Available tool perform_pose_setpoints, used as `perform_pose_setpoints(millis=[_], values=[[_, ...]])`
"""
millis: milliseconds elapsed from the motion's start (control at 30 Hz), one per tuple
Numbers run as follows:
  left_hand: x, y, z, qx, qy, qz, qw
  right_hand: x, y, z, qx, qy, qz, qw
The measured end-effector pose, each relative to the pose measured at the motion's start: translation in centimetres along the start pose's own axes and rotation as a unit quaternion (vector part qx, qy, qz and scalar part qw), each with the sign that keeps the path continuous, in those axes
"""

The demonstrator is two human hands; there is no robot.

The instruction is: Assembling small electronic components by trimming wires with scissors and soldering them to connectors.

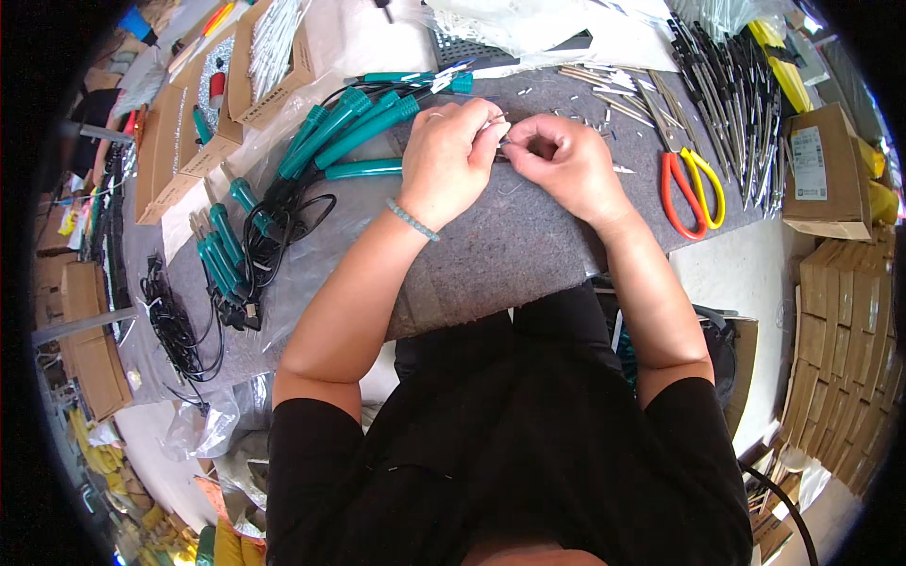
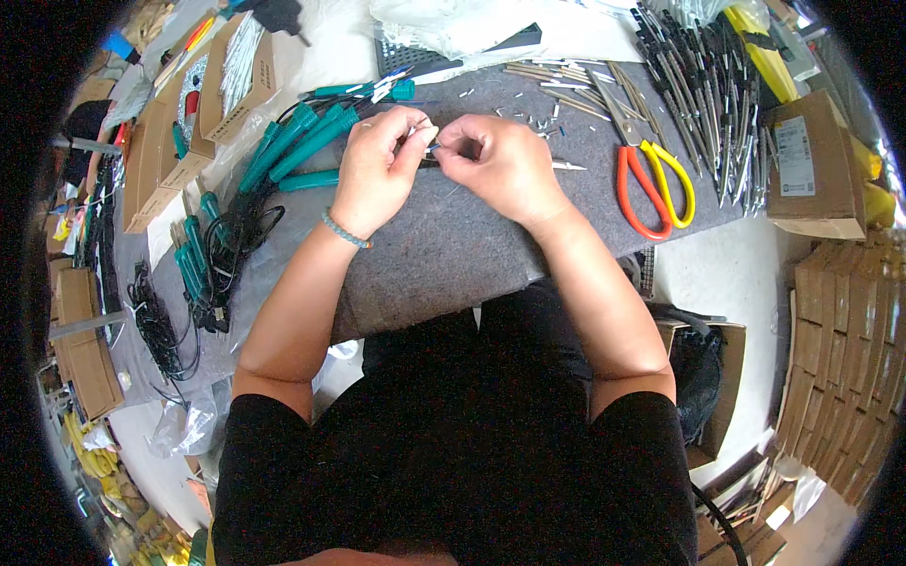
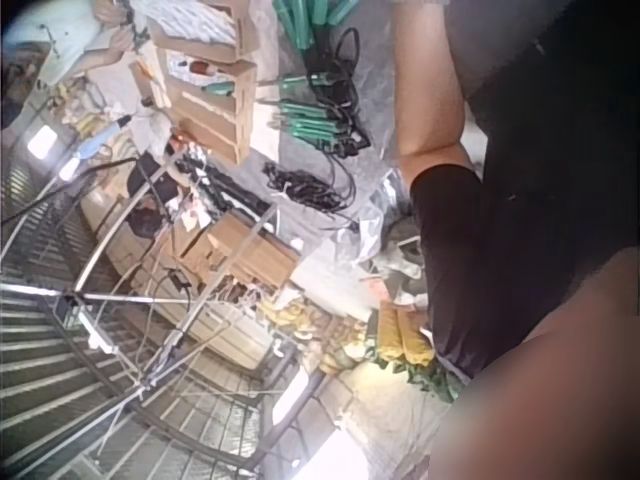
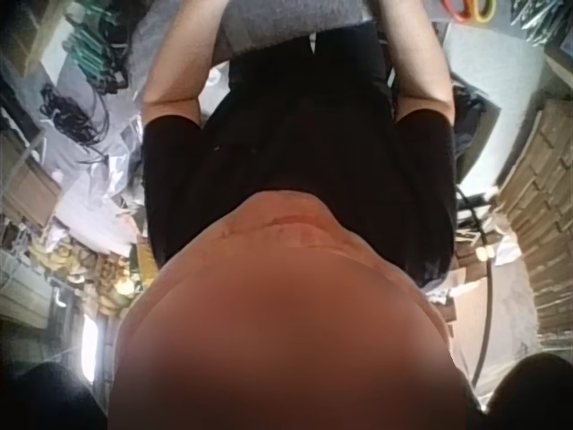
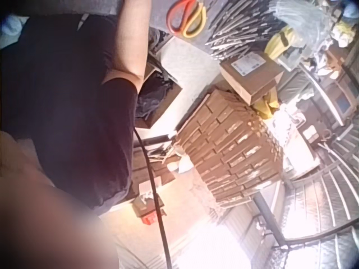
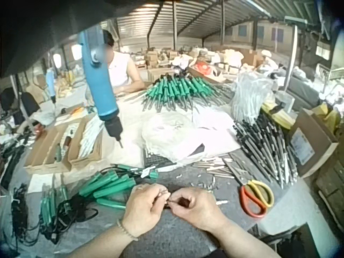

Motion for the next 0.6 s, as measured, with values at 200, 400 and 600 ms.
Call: perform_pose_setpoints(millis=[200,400,600], values=[[0.1,-0.3,0.0,0.024,0.008,-0.036,0.999,1.0,-0.9,0.1,-0.071,0.116,-0.202,0.97],[-0.1,-0.3,0.0,0.032,0.002,-0.031,0.999,-0.1,-0.2,0.5,0.001,0.033,0.029,0.999],[-0.7,-0.2,0.1,0.001,-0.014,0.066,0.998,0.5,0.2,-0.3,-0.043,0.06,-0.003,0.997]])
Point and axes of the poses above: each hand's wrist, its own z-axis towards the middle knuckle, its own y-axis out of the back of the hand, x = y × z, the point moved 5 cm from there along z, towards the middle knuckle, and after that the axes turned 7 degrees about y, right-handed, at the moved point
